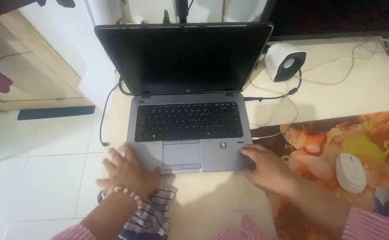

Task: Organize objects on a desk including wiping a mat, moving a clock, and unfolding a small tripod.

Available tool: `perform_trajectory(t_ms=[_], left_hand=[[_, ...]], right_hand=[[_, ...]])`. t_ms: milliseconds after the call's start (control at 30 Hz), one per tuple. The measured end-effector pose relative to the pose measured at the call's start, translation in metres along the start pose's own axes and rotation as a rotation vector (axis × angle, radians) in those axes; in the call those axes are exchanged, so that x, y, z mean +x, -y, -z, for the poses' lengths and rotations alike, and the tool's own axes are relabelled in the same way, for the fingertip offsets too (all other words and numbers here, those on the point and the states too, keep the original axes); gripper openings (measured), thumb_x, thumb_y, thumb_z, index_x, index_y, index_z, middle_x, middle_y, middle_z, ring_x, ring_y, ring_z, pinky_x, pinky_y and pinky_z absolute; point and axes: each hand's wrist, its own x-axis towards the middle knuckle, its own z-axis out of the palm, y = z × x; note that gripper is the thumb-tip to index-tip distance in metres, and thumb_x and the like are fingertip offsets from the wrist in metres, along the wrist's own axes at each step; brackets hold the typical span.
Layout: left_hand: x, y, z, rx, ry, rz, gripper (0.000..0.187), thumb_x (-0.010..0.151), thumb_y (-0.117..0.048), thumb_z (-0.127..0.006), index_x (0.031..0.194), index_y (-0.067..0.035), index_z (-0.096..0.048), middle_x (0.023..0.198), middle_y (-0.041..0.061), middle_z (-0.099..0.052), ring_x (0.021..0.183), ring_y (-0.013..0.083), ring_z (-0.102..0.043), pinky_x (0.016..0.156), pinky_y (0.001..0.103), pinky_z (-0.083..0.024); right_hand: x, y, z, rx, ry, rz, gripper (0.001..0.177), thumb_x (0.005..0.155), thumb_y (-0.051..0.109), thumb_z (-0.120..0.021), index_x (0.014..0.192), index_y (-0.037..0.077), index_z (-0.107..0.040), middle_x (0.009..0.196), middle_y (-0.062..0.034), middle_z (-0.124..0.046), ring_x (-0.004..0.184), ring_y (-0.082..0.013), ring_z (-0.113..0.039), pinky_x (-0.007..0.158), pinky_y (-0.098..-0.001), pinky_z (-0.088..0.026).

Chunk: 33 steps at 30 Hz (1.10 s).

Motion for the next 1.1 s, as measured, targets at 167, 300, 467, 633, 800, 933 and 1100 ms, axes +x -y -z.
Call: perform_trajectory(t_ms=[167, 300, 467, 633, 800, 933, 1100], left_hand=[[0.022, 0.025, -0.071, -0.091, -0.154, -0.004, 0.112, 0.083, -0.073, -0.057, 0.160, -0.014, -0.002, 0.166, 0.022, -0.002, 0.153, 0.0400, -0.005, 0.113, 0.068, -0.021], [0.009, 0.035, -0.106, 0.003, -0.179, -0.009, 0.110, 0.085, -0.077, -0.044, 0.162, -0.009, -0.003, 0.167, 0.026, -0.001, 0.151, 0.0415, 0.001, 0.112, 0.069, -0.012], [-0.009, 0.036, -0.146, 0.053, -0.391, -0.060, 0.104, 0.084, -0.075, -0.046, 0.159, -0.008, -0.019, 0.163, 0.025, -0.012, 0.154, 0.0397, -0.008, 0.114, 0.068, -0.016], [-0.015, 0.029, -0.151, -0.026, -0.430, -0.186, 0.099, 0.079, -0.066, -0.057, 0.154, -0.007, -0.028, 0.165, 0.026, -0.016, 0.155, 0.0420, -0.012, 0.111, 0.064, -0.020], [-0.026, 0.019, -0.158, -0.046, -0.424, -0.245, 0.083, 0.082, -0.047, -0.062, 0.151, -0.008, -0.037, 0.154, 0.020, -0.035, 0.133, 0.0376, -0.039, 0.105, 0.055, -0.038], [-0.036, 0.006, -0.154, -0.046, -0.423, -0.251, 0.082, 0.083, -0.045, -0.062, 0.152, -0.008, -0.037, 0.141, 0.017, -0.042, 0.128, 0.0356, -0.045, 0.102, 0.052, -0.042], [-0.039, -0.014, -0.129, -0.026, -0.249, -0.102, 0.069, 0.091, -0.040, -0.061, 0.141, 0.001, -0.040, 0.144, 0.026, -0.038, 0.124, 0.0378, -0.048, 0.092, 0.044, -0.054]], right_hand=[[0.000, -0.008, -0.004, 0.013, -0.037, 0.030, 0.066, 0.079, 0.022, -0.072, 0.142, 0.009, -0.057, 0.154, -0.0072, -0.045, 0.143, -0.0241, -0.043, 0.116, -0.0331, -0.037], [-0.004, -0.015, -0.010, 0.037, -0.071, 0.082, 0.066, 0.078, 0.019, -0.072, 0.142, 0.009, -0.058, 0.156, -0.0067, -0.043, 0.145, -0.0244, -0.040, 0.118, -0.0348, -0.033], [-0.010, -0.011, -0.007, 0.024, -0.012, 0.048, 0.069, 0.080, 0.018, -0.072, 0.146, 0.010, -0.054, 0.159, -0.0042, -0.037, 0.146, -0.0237, -0.037, 0.118, -0.0351, -0.032], [-0.018, -0.006, -0.001, 0.122, 0.051, -0.083, 0.069, 0.082, 0.019, -0.068, 0.148, 0.014, -0.051, 0.162, 0.0017, -0.036, 0.138, -0.0193, -0.051, 0.110, -0.0323, -0.045], [-0.027, -0.039, -0.013, 0.106, -0.138, 0.000, 0.059, 0.078, 0.018, -0.072, 0.135, 0.008, -0.060, 0.148, -0.0082, -0.055, 0.135, -0.0242, -0.054, 0.112, -0.0337, -0.043], [-0.036, -0.065, -0.013, 0.030, -0.175, 0.060, 0.058, 0.078, 0.018, -0.073, 0.132, 0.004, -0.061, 0.144, -0.0134, -0.056, 0.137, -0.0295, -0.048, 0.114, -0.0379, -0.038], [-0.063, -0.029, 0.031, 0.085, 0.007, 0.032, 0.067, 0.083, 0.019, -0.066, 0.148, 0.010, -0.052, 0.155, -0.0087, -0.047, 0.138, -0.0250, -0.050, 0.113, -0.0356, -0.040]])
